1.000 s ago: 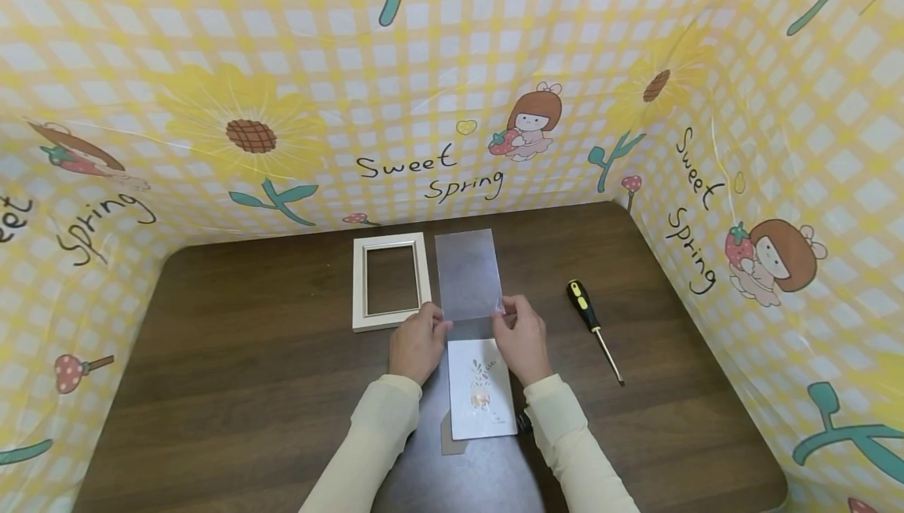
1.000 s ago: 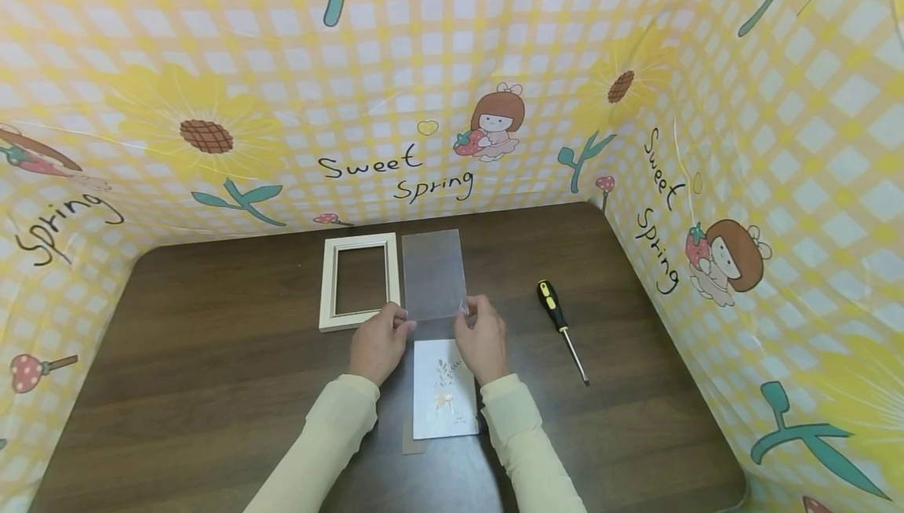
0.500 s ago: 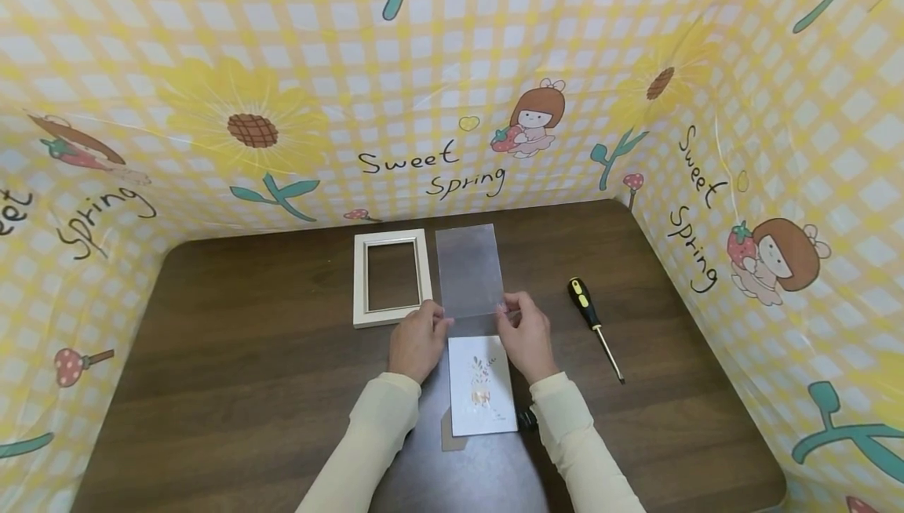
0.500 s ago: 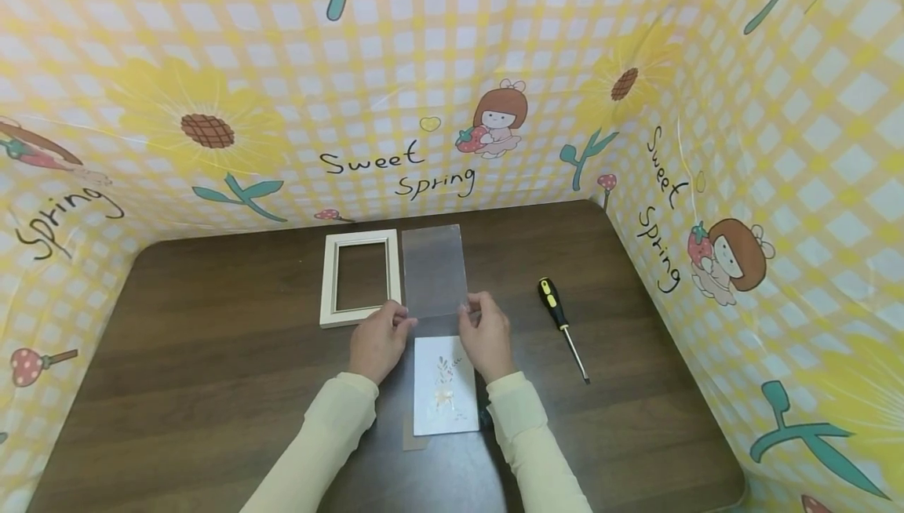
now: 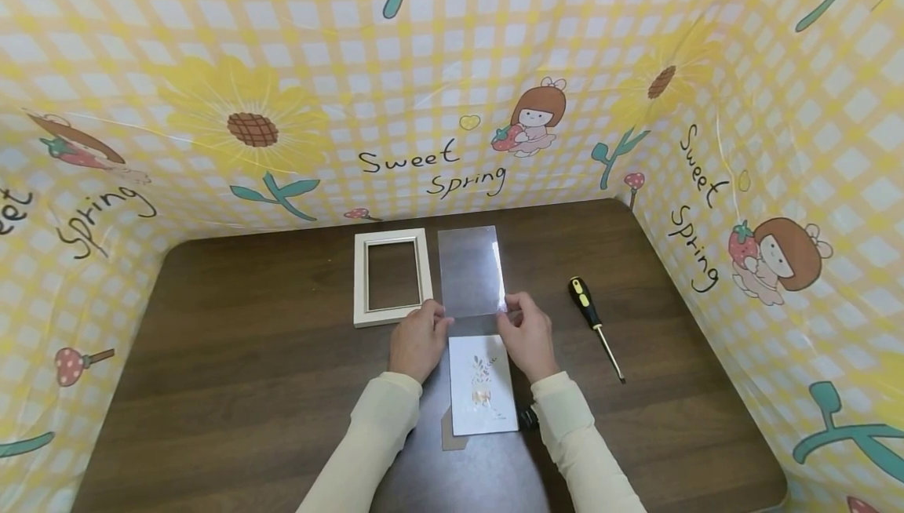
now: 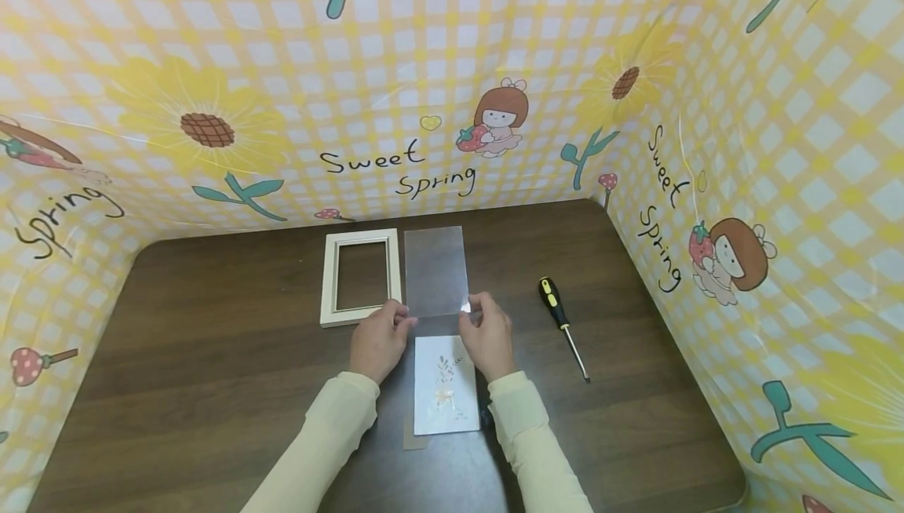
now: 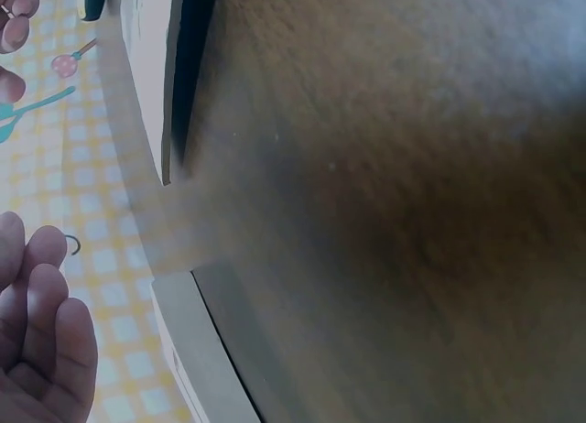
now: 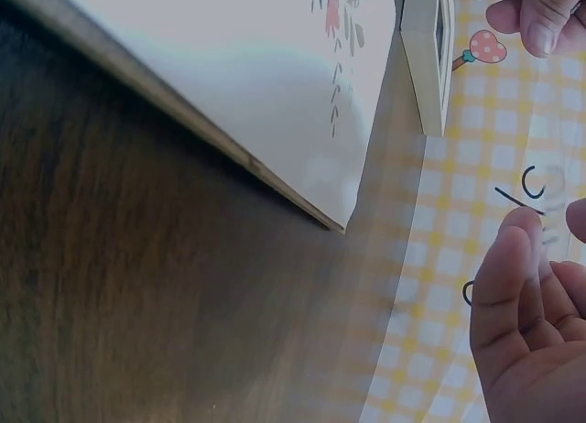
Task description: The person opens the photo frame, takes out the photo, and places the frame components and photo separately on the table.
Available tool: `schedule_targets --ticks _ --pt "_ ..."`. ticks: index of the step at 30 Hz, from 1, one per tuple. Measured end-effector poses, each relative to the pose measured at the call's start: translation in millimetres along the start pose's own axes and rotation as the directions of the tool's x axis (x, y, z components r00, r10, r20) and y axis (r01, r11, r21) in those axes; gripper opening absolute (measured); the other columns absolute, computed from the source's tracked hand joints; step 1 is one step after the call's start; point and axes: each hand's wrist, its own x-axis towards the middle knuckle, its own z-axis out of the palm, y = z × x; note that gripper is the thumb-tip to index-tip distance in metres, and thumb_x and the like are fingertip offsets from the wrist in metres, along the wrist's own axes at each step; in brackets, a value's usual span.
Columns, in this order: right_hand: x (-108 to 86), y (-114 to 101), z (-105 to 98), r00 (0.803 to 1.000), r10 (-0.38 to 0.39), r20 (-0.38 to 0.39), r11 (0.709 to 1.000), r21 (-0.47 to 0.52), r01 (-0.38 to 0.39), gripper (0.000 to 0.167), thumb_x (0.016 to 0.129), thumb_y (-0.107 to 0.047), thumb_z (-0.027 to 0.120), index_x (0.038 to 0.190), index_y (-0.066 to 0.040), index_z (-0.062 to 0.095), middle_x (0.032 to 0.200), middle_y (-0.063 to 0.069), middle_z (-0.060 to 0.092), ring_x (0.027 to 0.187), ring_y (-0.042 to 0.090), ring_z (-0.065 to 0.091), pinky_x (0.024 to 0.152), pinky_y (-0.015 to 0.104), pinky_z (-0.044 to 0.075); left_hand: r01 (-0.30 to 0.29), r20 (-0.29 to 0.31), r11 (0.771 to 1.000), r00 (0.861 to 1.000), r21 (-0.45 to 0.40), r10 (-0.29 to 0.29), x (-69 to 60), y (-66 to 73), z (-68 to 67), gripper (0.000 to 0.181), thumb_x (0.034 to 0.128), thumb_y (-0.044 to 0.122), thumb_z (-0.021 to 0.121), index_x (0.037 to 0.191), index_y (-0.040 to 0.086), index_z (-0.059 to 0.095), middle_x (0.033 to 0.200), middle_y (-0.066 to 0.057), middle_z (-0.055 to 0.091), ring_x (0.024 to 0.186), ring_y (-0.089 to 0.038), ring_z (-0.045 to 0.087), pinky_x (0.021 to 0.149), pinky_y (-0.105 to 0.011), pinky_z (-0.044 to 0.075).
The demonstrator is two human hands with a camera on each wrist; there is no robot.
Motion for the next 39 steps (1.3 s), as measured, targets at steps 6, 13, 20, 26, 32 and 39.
schedule_targets --ticks 6,13,20,26,32,39 --pt "1.5 1 0 1.000 0.013 0.009 1.000 0.004 -0.013 0.024 0.094 -0.013 0.067 0.117 -0.008 0.065 0.099 0.006 0.066 0.077 0.021 0.056 0.063 0.036 0.048 -0.005 0.000 1.000 1.000 0.013 0.005 0.8 -1.3 2.0 0.018 0.0926 0.019 0.074 0.100 0.006 0.066 0.086 -0.006 0.072 0.077 -0.026 0.068 0.069 -0.045 0.051" --pt "7.3 6 2 1.000 0.030 0.008 0.999 0.020 -0.030 0.023 0.094 -0.014 0.066 0.116 -0.008 0.066 0.101 0.006 0.067 0.081 0.021 0.057 0.066 0.036 0.049 -0.006 0.008 0.999 1.000 0.042 0.006 5.9 -0.6 4.4 0.017 0.0935 0.020 0.073 0.100 0.006 0.066 0.084 -0.005 0.072 0.075 -0.024 0.067 0.067 -0.044 0.051" --pt "10.0 9 5 0.999 0.047 0.010 0.999 0.026 -0.048 0.022 0.095 -0.015 0.065 0.116 -0.008 0.066 0.101 0.006 0.067 0.080 0.021 0.057 0.065 0.036 0.049 0.001 0.019 0.997 1.000 0.071 -0.002 10.1 -0.1 6.2 0.017 0.0935 0.022 0.073 0.092 0.009 0.062 0.076 -0.002 0.067 0.070 -0.025 0.065 0.062 -0.045 0.049" --pt "13.7 15 8 0.999 0.037 -0.005 0.999 0.035 -0.037 0.022 0.096 -0.016 0.063 0.116 -0.008 0.067 0.101 0.005 0.068 0.080 0.021 0.058 0.066 0.036 0.049 0.002 0.037 0.995 0.999 0.101 -0.005 12.7 -1.1 9.2 0.018 0.0942 0.023 0.072 0.093 0.009 0.061 0.073 -0.003 0.066 0.069 -0.026 0.064 0.062 -0.046 0.049" --pt "16.7 19 8 0.998 0.057 0.014 0.994 0.091 -0.058 0.023 0.099 -0.015 0.058 0.119 -0.009 0.067 0.101 0.007 0.068 0.078 0.020 0.060 0.067 0.037 0.051 0.012 0.044 0.993 0.999 0.121 -0.018 15.0 -0.2 11.6 0.018 0.0945 0.023 0.072 0.095 0.007 0.063 0.073 -0.006 0.067 0.070 -0.028 0.066 0.062 -0.046 0.049" --pt "20.1 22 10 0.997 0.059 0.054 0.994 0.088 -0.064 0.025 0.099 -0.004 0.055 0.122 -0.007 0.065 0.109 0.009 0.068 0.081 0.021 0.063 0.068 0.036 0.054 0.021 0.064 0.989 0.998 0.146 -0.030 18.3 -1.1 12.3 0.018 0.0936 0.020 0.073 0.094 0.006 0.063 0.070 -0.007 0.066 0.066 -0.028 0.065 0.060 -0.045 0.049"
